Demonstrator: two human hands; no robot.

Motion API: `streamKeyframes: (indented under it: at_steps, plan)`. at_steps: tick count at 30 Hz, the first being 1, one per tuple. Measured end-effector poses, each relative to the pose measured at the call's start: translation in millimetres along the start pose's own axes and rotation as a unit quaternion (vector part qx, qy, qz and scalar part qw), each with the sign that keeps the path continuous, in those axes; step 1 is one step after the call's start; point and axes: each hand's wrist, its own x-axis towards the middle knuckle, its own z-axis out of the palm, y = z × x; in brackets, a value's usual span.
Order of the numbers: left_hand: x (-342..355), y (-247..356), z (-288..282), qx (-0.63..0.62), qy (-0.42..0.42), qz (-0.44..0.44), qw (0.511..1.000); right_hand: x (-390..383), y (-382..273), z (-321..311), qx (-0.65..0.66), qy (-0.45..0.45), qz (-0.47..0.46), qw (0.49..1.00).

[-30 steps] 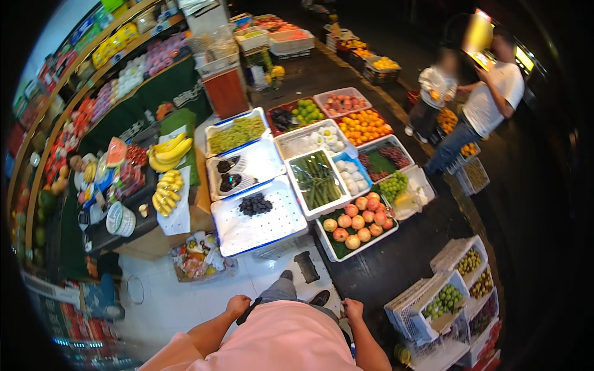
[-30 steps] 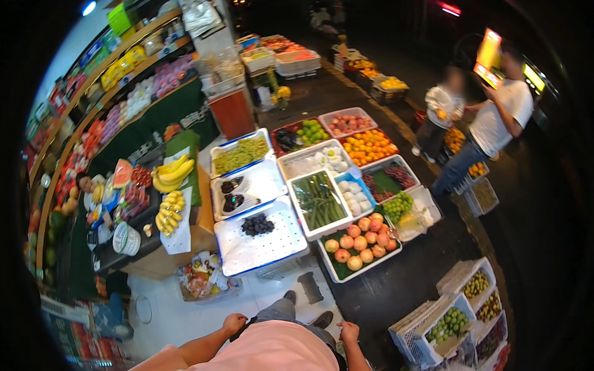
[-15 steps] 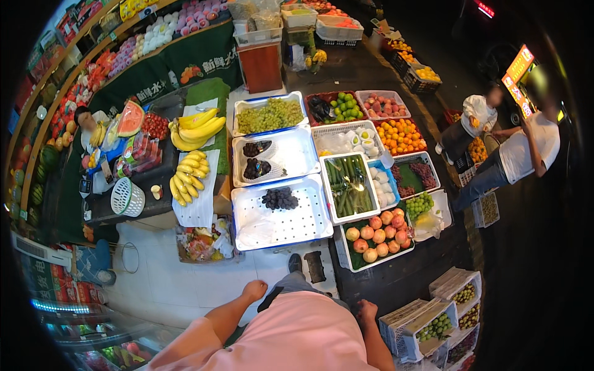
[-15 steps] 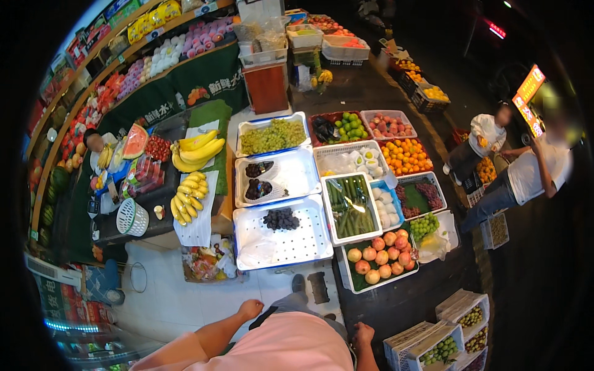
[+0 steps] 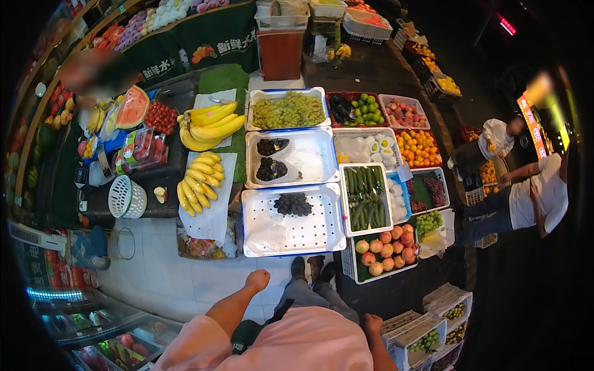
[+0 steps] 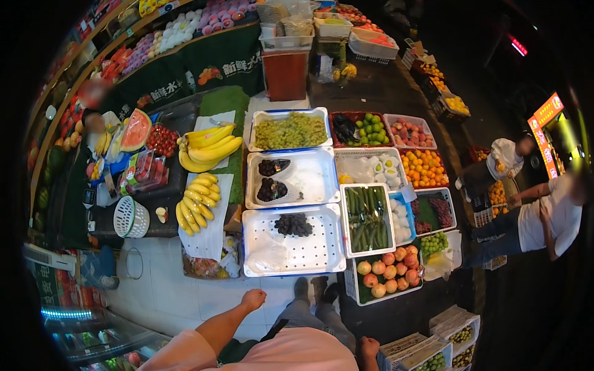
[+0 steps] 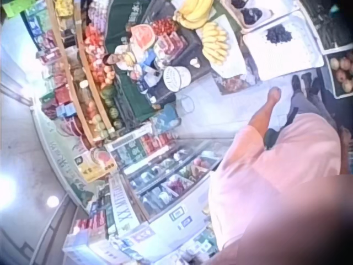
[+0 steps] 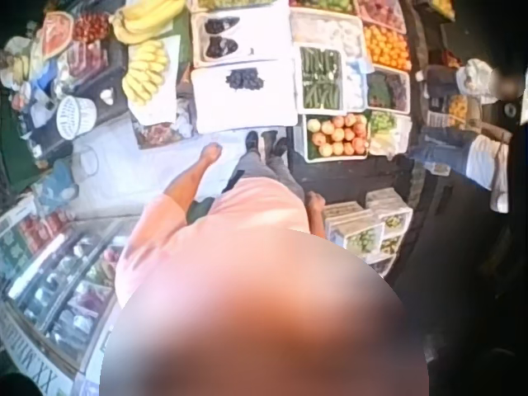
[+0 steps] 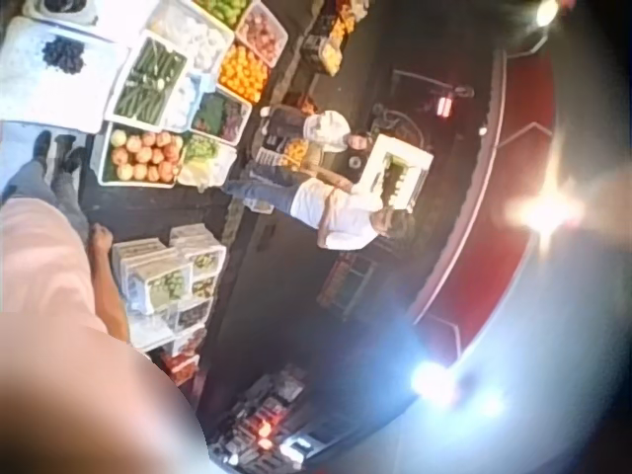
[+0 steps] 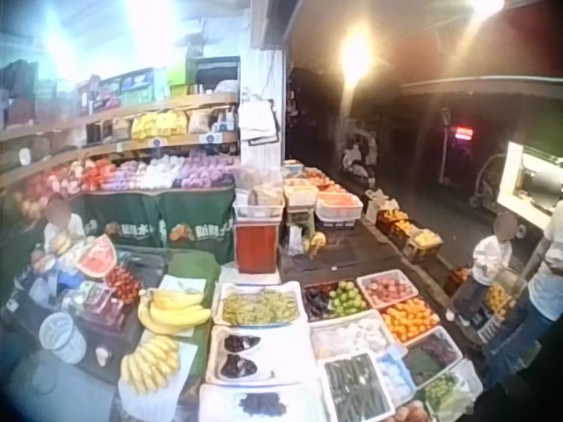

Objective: The person selects green grapes from a display, removes individual grapes from the bunch, places them into a metal bowl, washes the grapes in a sink, and returns the bowl to the counter.

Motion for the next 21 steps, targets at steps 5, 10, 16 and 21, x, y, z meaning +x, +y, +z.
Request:
streamKeyframes:
  at_steps: [5,10,16,21]
  plan:
    - [3.6,-1.9,-7.9,-0.001,-0.009,0.063,0.998,15.6,-17.0,14.5,-0.064,-0.017,-0.019,0.998]
    - [26.5,69.0,-92.0,0.056,0.09,0.146,0.984,68.9,-22.6,30.7,-0.122,-0.04,-0.05,0.99]
    - [77.5,190.4,-263.4,0.211,0.262,0.235,0.912,143.6,-53.1,46.6,-0.273,-0.057,-0.142,0.95]
    - [151.2,227.8,-365.3,0.398,0.24,0.297,0.834,189.0,-103.7,70.4,-0.36,-0.08,-0.118,0.922]
